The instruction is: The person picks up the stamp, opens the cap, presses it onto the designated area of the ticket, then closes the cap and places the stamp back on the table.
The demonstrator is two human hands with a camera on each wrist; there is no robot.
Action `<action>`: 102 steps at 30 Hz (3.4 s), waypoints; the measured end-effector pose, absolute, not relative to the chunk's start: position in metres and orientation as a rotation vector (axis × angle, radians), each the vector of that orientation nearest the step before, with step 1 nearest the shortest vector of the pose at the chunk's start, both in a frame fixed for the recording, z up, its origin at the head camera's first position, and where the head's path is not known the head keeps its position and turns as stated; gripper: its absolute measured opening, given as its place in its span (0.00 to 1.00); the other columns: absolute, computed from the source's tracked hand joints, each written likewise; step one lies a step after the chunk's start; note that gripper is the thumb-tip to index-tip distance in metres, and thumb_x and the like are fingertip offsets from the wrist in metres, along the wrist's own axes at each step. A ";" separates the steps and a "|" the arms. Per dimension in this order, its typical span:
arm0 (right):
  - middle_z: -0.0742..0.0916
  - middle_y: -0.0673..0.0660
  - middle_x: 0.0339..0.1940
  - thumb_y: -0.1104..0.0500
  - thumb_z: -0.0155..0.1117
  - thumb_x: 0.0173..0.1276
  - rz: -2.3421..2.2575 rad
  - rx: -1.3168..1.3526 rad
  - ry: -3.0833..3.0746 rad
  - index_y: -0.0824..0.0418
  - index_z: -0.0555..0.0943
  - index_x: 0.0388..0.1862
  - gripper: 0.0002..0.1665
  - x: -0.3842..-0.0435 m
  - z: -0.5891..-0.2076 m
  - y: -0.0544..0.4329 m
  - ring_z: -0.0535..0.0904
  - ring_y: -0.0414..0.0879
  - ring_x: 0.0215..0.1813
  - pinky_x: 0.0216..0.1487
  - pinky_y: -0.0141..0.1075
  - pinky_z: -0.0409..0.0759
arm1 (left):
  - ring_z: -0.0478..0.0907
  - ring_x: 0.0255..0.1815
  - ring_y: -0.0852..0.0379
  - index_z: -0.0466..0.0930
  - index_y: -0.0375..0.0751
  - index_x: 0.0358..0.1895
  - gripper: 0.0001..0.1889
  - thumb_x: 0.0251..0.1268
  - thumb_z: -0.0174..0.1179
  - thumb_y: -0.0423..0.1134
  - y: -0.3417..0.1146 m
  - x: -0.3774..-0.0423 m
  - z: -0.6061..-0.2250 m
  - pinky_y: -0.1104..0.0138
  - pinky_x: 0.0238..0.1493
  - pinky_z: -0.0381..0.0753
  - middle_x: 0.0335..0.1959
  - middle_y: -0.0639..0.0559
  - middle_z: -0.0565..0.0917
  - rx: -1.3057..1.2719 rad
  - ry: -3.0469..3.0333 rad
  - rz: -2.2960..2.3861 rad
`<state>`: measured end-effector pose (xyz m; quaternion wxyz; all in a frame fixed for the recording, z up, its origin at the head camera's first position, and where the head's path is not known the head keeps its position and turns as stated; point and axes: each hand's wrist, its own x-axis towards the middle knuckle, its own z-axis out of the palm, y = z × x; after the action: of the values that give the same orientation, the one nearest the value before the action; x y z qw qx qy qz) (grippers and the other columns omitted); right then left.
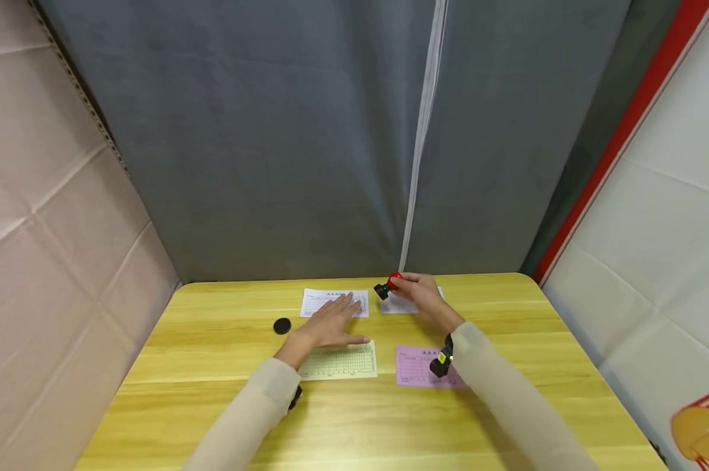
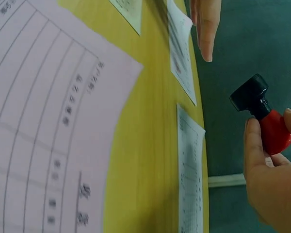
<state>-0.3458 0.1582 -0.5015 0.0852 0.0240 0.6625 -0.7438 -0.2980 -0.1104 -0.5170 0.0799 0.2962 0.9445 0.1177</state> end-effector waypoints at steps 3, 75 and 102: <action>0.89 0.59 0.51 0.63 0.70 0.76 -2.273 0.115 1.889 0.75 0.80 0.65 0.24 -0.347 -0.499 0.168 0.90 0.45 0.45 0.60 0.40 0.86 | 0.47 0.88 0.42 0.54 0.42 0.86 0.52 0.71 0.55 0.74 -0.100 -0.300 -0.518 0.46 0.87 0.49 0.88 0.39 0.49 0.927 2.827 0.350; 0.88 0.69 0.59 0.57 0.78 0.69 -1.369 -0.146 2.781 0.70 0.82 0.67 0.31 -0.323 -0.491 0.275 0.84 0.59 0.54 0.52 0.33 0.86 | 0.48 0.88 0.50 0.56 0.54 0.86 0.52 0.67 0.45 0.83 -0.012 -0.290 -0.509 0.45 0.84 0.58 0.89 0.49 0.50 0.885 2.661 0.039; 0.89 0.67 0.58 0.60 0.80 0.66 -1.266 -0.319 2.860 0.68 0.85 0.65 0.29 -0.320 -0.506 0.269 0.87 0.61 0.57 0.47 0.33 0.87 | 0.48 0.88 0.48 0.56 0.53 0.86 0.54 0.65 0.48 0.83 -0.012 -0.285 -0.504 0.52 0.85 0.58 0.89 0.48 0.51 0.938 2.660 -0.023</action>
<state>-0.3199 0.2692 -0.5060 -0.0012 -0.1015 0.9098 -0.4025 -0.2852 -0.0120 -0.5038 0.1600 0.3282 0.9309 -0.0079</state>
